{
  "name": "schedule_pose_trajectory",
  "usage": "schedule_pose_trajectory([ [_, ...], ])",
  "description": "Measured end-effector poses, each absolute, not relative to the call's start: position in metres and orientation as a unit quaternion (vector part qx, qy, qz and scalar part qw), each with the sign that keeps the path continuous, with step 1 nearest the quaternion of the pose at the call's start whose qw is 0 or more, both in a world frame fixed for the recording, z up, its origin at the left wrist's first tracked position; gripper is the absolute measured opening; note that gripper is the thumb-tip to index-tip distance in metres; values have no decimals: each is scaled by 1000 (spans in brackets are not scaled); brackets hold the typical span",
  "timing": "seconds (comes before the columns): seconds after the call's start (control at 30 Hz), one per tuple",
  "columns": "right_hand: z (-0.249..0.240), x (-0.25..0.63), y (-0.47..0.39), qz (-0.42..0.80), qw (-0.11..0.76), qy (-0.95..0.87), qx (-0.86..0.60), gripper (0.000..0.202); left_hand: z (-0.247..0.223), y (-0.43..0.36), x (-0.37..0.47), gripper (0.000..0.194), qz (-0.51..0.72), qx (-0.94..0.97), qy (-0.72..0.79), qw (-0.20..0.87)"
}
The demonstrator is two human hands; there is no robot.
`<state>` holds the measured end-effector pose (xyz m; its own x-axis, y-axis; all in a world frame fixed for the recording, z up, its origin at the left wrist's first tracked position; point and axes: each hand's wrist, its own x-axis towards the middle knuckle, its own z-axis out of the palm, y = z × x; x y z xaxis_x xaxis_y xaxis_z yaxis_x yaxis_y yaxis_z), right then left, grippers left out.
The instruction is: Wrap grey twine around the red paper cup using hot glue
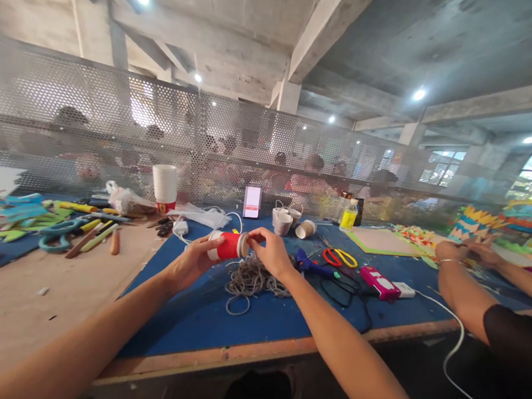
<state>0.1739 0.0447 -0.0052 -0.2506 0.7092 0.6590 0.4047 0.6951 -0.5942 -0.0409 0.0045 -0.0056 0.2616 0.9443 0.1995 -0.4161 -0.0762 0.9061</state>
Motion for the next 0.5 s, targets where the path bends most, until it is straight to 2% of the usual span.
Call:
schedule_pose_trajectory([
  [0.1,-5,173,43,127,487,-789,-353,11,-6,7,-41,21,548,483,287,619],
  [0.23,6,180,40,104,493,-787,-355,23,-9,11,-43,23,563,471,292,613],
  [0.37,22,212,35,44,498,-770,-397,19,-10,13,-46,26,569,466,294,610],
  [0.43,23,237,32,-3,435,-769,-468,17,-10,13,-46,27,572,467,294,607],
  [0.5,17,262,27,-39,335,-768,-545,16,-10,13,-47,26,576,462,296,606],
])
